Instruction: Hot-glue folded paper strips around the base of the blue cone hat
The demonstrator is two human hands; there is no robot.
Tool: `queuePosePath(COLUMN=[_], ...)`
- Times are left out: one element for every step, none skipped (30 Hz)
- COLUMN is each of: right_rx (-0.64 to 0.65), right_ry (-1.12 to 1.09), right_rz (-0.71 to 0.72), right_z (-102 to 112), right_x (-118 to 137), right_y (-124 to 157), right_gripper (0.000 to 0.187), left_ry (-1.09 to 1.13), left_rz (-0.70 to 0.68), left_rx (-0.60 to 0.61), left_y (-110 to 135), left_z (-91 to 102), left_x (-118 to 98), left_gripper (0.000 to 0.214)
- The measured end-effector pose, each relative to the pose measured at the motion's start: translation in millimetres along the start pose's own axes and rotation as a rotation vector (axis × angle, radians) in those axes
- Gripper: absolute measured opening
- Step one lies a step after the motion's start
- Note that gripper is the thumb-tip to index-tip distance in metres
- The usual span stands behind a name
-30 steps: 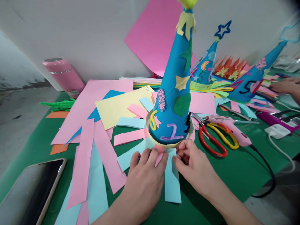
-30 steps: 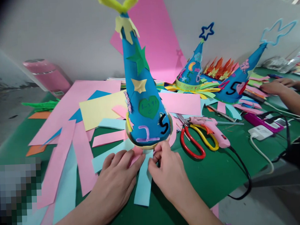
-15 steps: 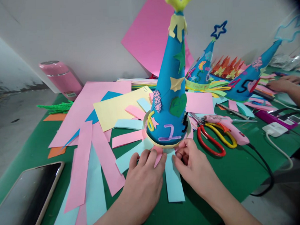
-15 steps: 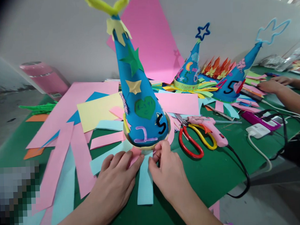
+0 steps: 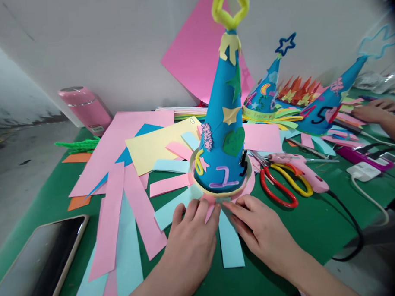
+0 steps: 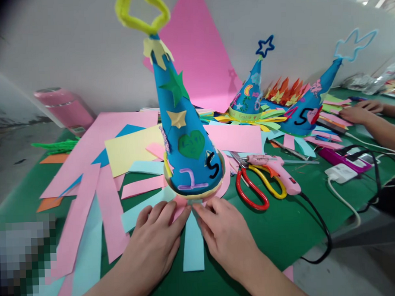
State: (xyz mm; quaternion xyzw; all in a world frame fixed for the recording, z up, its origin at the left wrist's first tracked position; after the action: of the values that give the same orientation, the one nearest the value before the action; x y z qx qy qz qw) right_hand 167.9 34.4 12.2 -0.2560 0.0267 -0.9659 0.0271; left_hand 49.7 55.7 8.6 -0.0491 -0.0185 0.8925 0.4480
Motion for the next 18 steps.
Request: queuePosePath(right_rx=[0.008,0.014,0.02,0.025,0.029,0.033,0.039,0.044,0.05,0.055,0.062,0.068,0.072,0.074,0.074,0.074,0.075,0.076], right_ry=[0.019,0.034,0.047,0.058,0.066,0.073,0.076,0.078,0.079,0.079,0.075,0.067,0.054,0.035,0.014,-0.005,-0.019,-0.026], right_rz=[0.004,0.004,0.001,-0.003,-0.009,-0.015,-0.019,-0.022,-0.023,-0.024,-0.022,-0.02,-0.017,-0.012,-0.007,-0.004,-0.003,-0.004], right_z=[-1,-1,-1,-2,-2,-3,-3,-3,-4,-4,-4,-4,-3,-3,-2,-1,0,0], right_x=[0,0,1,1,1,1,1,1,0,0,-1,-1,-2,-2,-3,-3,-3,-3], right_y=[-1,-3,-4,-5,-6,-6,-7,-6,-6,-6,-5,-5,-4,-4,-4,-4,-4,-4], right_gripper=[0.032,0.032,0.032,0.032,0.032,0.032,0.032,0.032,0.032,0.032,0.032,0.032,0.033,0.033,0.033,0.033,0.033,0.032], left_ry=[0.002,0.005,0.008,0.011,0.017,0.024,0.031,0.038,0.044,0.05,0.053,0.055,0.058,0.06,0.061,0.062,0.063,0.066], left_rz=[0.0,-0.002,-0.002,0.001,0.004,0.004,0.008,0.01,0.01,0.009,0.011,0.012,0.013,0.014,0.016,0.018,0.019,0.021], left_rx=[0.003,0.006,0.006,0.005,0.007,0.009,0.012,0.014,0.018,0.022,0.024,0.025,0.028,0.028,0.029,0.03,0.032,0.036], left_y=[0,0,0,1,1,1,0,0,-1,-2,-3,-4,-5,-6,-6,-7,-7,-7], left_z=[-0.1,-0.3,-0.2,0.0,0.1,0.3,0.6,1.0,1.5,2.1,3.0,3.9,4.8,5.9,7.0,8.0,9.0,9.9], left_x=[0,0,0,0,0,0,1,1,1,1,1,1,1,1,0,0,0,0], left_gripper=[0.044,0.044,0.044,0.044,0.045,0.045,0.045,0.046,0.046,0.046,0.045,0.045,0.044,0.042,0.041,0.04,0.04,0.039])
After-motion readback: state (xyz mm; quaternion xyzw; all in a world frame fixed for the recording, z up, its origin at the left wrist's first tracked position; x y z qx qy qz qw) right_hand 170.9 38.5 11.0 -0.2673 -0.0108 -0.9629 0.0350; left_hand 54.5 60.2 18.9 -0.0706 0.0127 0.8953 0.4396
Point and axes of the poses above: each hand's wrist, its own y-axis away from the middle knuckle, its own z-axis out of the back of the hand, x = y × z, the point moved 6 cm from there along -y, towards the middle knuckle, and after that the axes turned 11 degrees about -z, right-handed, at the moved point
